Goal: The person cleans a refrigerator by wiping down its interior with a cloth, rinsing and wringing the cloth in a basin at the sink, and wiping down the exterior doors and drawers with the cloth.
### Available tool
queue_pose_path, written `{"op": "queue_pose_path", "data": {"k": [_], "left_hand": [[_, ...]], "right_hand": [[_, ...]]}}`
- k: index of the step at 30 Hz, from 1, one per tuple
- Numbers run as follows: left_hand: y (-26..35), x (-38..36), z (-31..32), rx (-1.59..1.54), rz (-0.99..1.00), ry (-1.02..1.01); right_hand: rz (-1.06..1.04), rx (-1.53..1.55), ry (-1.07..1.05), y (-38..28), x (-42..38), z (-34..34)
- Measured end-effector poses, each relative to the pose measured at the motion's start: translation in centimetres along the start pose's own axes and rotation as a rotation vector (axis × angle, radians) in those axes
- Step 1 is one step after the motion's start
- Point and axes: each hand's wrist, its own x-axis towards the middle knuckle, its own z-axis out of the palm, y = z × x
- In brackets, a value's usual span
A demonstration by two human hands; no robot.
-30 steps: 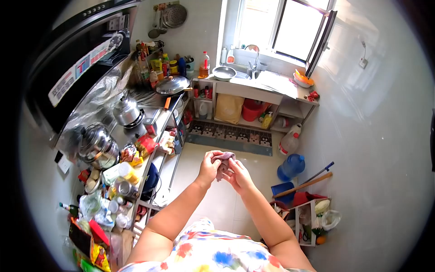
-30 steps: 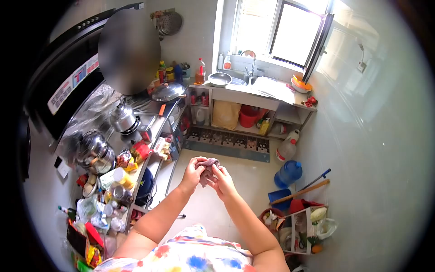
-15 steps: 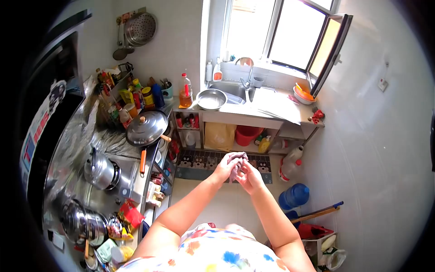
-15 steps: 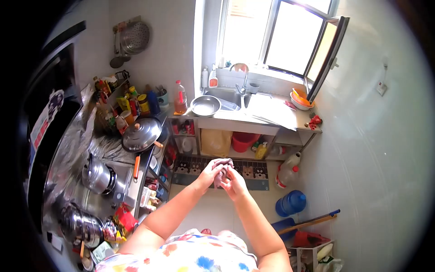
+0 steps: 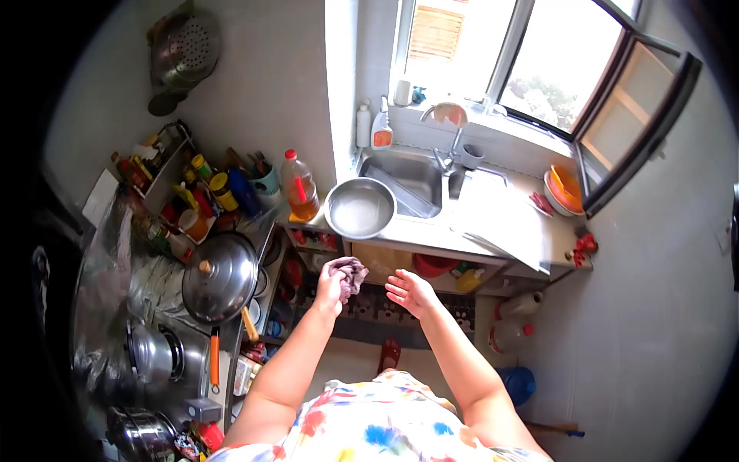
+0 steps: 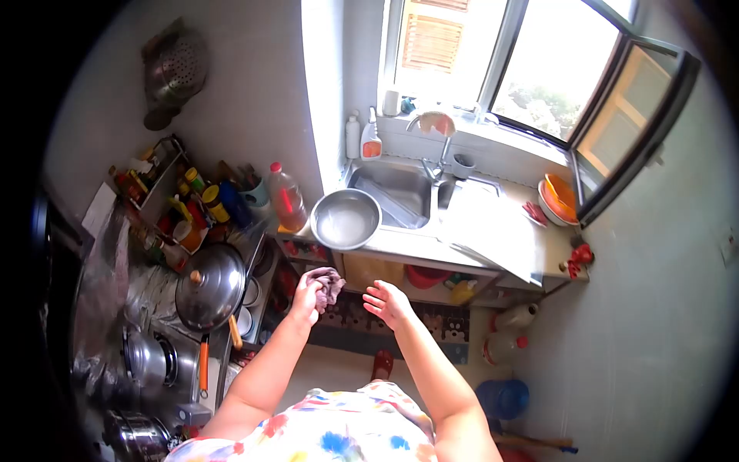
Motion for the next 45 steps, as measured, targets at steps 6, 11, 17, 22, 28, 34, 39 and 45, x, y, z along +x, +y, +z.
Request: {"op": "queue_pose_path", "data": {"k": [6, 11, 17, 22, 28, 34, 39, 45], "left_hand": [[2.0, 9.7, -0.4, 0.040, 0.076, 0.116], [2.8, 14.8, -1.3, 0.063, 0.029, 0.127], [4.5, 21.5, -1.4, 0.096, -0.036, 0.101], [6.6, 24.5, 0.4, 0.115, -0.039, 0.017], [7.8, 27.1, 3.4, 0.104, -0.011, -0.124], [7.7, 29.0, 7.9, 0.106, -0.048, -0.226], [4.5, 31.0, 10.4, 0.148, -0.103, -0.270], [-1.1, 34.8, 12.5, 0.132, -0.229, -0.227]], "right_hand": [[0.096, -0.169, 0.096, -5.1, 16.2, -0.1], [0.195, -0.307, 0.221, -4.8, 23.4, 0.3], [0.153, -0.295, 0.156, -4.1, 26.0, 0.8], [0.124, -0.247, 0.234, -4.6, 24.7, 1.4], [0.079, -0.179, 0.304, -7.3, 20.0, 2.0], [-0.007, -0.124, 0.405, -11.9, 15.4, -0.3], [-0.079, -0.147, 0.499, -16.4, 12.8, -4.1], [-0.177, -0.191, 0.564, -22.2, 11.8, -8.3]]}}
